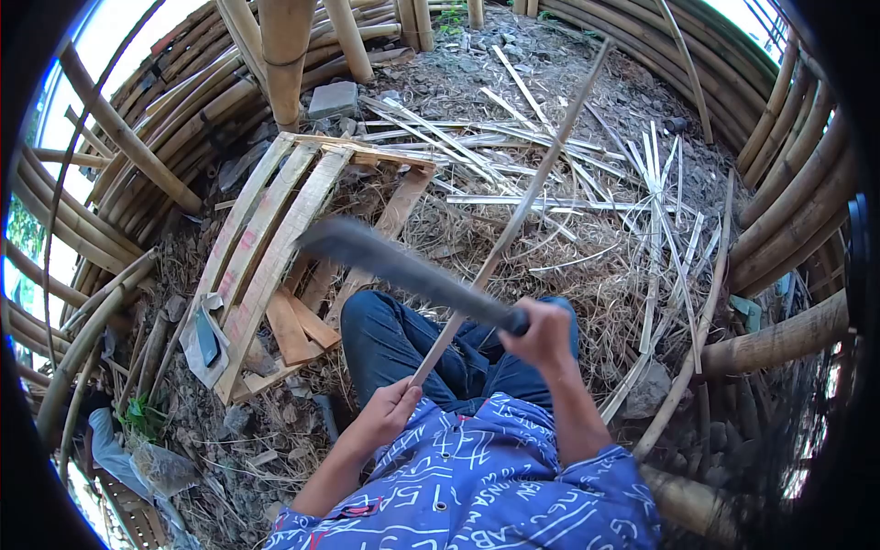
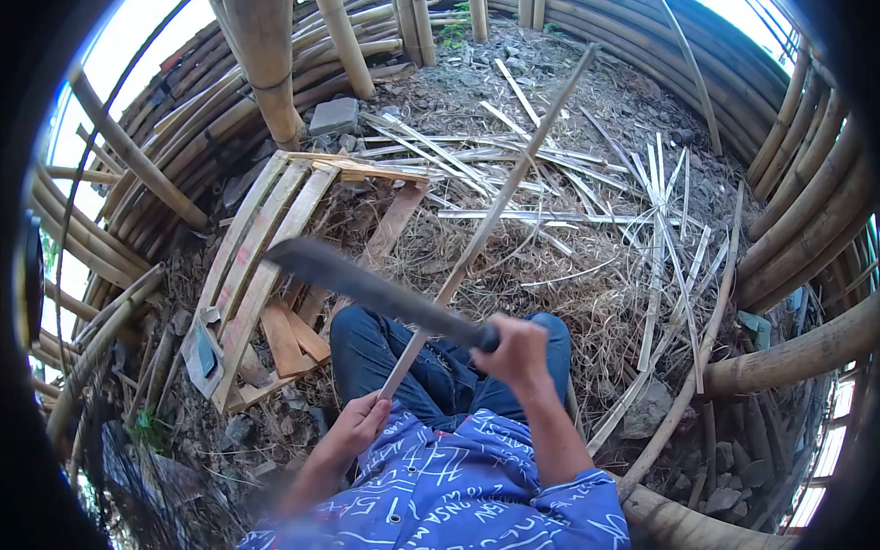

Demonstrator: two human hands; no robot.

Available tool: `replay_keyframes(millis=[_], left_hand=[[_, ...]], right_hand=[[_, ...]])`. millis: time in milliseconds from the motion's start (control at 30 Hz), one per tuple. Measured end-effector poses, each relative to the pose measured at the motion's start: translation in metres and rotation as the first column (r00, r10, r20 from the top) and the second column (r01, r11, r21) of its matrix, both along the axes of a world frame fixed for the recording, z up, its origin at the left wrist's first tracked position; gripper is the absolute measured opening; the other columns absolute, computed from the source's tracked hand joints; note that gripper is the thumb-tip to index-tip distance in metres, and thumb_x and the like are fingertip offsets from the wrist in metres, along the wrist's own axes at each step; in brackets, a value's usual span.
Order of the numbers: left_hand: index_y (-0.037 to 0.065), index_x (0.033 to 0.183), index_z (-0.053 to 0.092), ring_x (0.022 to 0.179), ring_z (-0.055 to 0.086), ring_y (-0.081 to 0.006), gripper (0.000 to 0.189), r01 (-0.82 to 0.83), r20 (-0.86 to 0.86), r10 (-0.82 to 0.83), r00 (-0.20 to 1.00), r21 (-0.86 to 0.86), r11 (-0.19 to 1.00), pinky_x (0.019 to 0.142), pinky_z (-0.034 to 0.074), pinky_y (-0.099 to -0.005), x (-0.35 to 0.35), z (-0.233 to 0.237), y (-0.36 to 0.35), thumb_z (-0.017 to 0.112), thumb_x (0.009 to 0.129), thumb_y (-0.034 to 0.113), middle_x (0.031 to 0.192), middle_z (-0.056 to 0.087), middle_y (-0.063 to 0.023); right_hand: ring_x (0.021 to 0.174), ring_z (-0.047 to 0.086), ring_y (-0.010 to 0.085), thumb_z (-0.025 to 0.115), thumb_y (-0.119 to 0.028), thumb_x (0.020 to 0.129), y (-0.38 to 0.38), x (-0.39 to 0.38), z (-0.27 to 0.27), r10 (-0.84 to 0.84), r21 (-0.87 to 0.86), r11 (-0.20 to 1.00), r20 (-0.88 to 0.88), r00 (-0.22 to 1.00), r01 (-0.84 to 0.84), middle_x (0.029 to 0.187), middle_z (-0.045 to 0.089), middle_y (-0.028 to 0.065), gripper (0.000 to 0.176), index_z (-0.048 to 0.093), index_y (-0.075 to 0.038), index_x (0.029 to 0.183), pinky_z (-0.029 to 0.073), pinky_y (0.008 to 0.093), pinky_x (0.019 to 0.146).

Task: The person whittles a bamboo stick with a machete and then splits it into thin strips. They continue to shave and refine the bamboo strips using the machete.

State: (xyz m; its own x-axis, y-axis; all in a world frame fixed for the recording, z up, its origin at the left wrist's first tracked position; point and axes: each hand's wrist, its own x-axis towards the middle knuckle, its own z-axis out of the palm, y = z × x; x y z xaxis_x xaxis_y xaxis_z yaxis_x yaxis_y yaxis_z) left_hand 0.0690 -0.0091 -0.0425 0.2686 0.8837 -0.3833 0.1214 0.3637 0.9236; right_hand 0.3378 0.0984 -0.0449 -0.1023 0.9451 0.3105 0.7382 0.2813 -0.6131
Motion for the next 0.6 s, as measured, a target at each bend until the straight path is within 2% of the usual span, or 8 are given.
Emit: replay_keyframes(millis=[33,133,233,300,433,500,533,600], left_hand=[[0.001,0.091,0.051,0.061,0.039,-0.009,0.023,0.062,-0.129,-0.052,0.99,0.073,0.995,0.055,0.037,-0.0276,-0.002,0.007,-0.002,0.047,0.102,0.02,0.066,0.044,0.0004],[0.0,0.093,0.05,0.063,0.041,-0.011,0.021,0.125,-0.235,-0.106,0.966,0.066,0.99,0.058,0.04,-0.0304,0.003,0.027,0.006,0.046,0.102,0.019,0.068,0.046,-0.0031],[0.0,0.094,0.051,0.063,0.041,-0.0105,0.021,0.095,-0.178,-0.081,0.981,0.074,0.993,0.058,0.039,-0.0298,-0.002,-0.001,0.01,0.046,0.102,0.02,0.066,0.046,-0.0043],[0.001,0.095,0.052,0.063,0.041,-0.0102,0.022,0.131,-0.182,-0.121,0.976,0.045,0.99,0.057,0.039,-0.0299,-0.002,0.007,0.008,0.046,0.102,0.02,0.066,0.045,-0.0049],[0.002,0.096,0.054,0.062,0.041,-0.0083,0.021,0.157,-0.21,-0.147,0.967,0.033,0.987,0.055,0.038,-0.0277,-0.009,0.018,0.005,0.046,0.102,0.021,0.066,0.046,-0.0005],[0.002,0.097,0.055,0.061,0.042,-0.0073,0.022,0.103,-0.183,-0.097,0.978,0.019,0.995,0.054,0.037,-0.0271,-0.007,0.014,0.013,0.046,0.103,0.021,0.066,0.047,0.0012],[0.002,0.097,0.055,0.061,0.041,-0.0063,0.022,0.086,-0.091,-0.085,0.992,0.002,0.996,0.053,0.037,-0.0263,-0.012,0.004,0.014,0.046,0.103,0.021,0.066,0.047,0.0023],[0.002,0.096,0.054,0.061,0.041,-0.0063,0.021,0.12,-0.128,-0.117,0.985,0.02,0.993,0.054,0.037,-0.0262,-0.014,0.008,0.011,0.046,0.103,0.02,0.067,0.047,0.0023]], right_hand=[[0.055,0.063,0.0287,0.076,-0.019,0.063,0.011,0.011,-0.004,-0.078,0.006,0.997,-0.012,0.997,0.078,0.058,0.06,0.0101,0.018,0.062,-0.009,0.067,0.048,0.0378,0.053],[0.064,0.065,0.0335,0.076,-0.024,0.063,0.021,0.024,-0.011,-0.184,-0.112,0.975,0.069,0.981,0.191,0.065,0.064,0.0122,0.02,0.065,-0.011,0.072,0.051,0.0423,0.06],[0.064,0.065,0.0341,0.076,-0.023,0.064,0.015,0.011,-0.009,-0.219,-0.063,0.973,0.032,0.975,0.221,0.065,0.064,0.0127,0.018,0.064,-0.011,0.071,0.05,0.0426,0.059],[0.063,0.065,0.0334,0.076,-0.023,0.063,0.001,0.008,-0.003,-0.097,0.042,0.995,0.031,0.995,0.096,0.064,0.064,0.0123,0.018,0.062,-0.012,0.068,0.049,0.0435,0.059],[0.06,0.063,0.0353,0.075,-0.023,0.061,0.021,0.029,-0.018,-0.228,-0.022,0.973,0.043,0.973,0.229,0.059,0.061,0.0109,0.02,0.059,-0.012,0.065,0.047,0.0438,0.057],[0.061,0.063,0.0356,0.074,-0.023,0.063,0.017,0.018,-0.017,-0.23,0.014,0.973,0.094,0.969,0.229,0.06,0.06,0.0116,0.019,0.059,-0.012,0.065,0.047,0.0444,0.056],[0.061,0.063,0.036,0.074,-0.023,0.065,0.008,0.011,-0.01,-0.153,0.02,0.988,0.045,0.987,0.153,0.06,0.061,0.0123,0.019,0.059,-0.011,0.065,0.047,0.0449,0.055],[0.062,0.063,0.0367,0.074,-0.024,0.067,0.001,0.008,0.001,-0.047,0.025,0.999,-0.012,0.999,0.048,0.062,0.062,0.0134,0.021,0.059,-0.011,0.065,0.048,0.0456,0.055]])
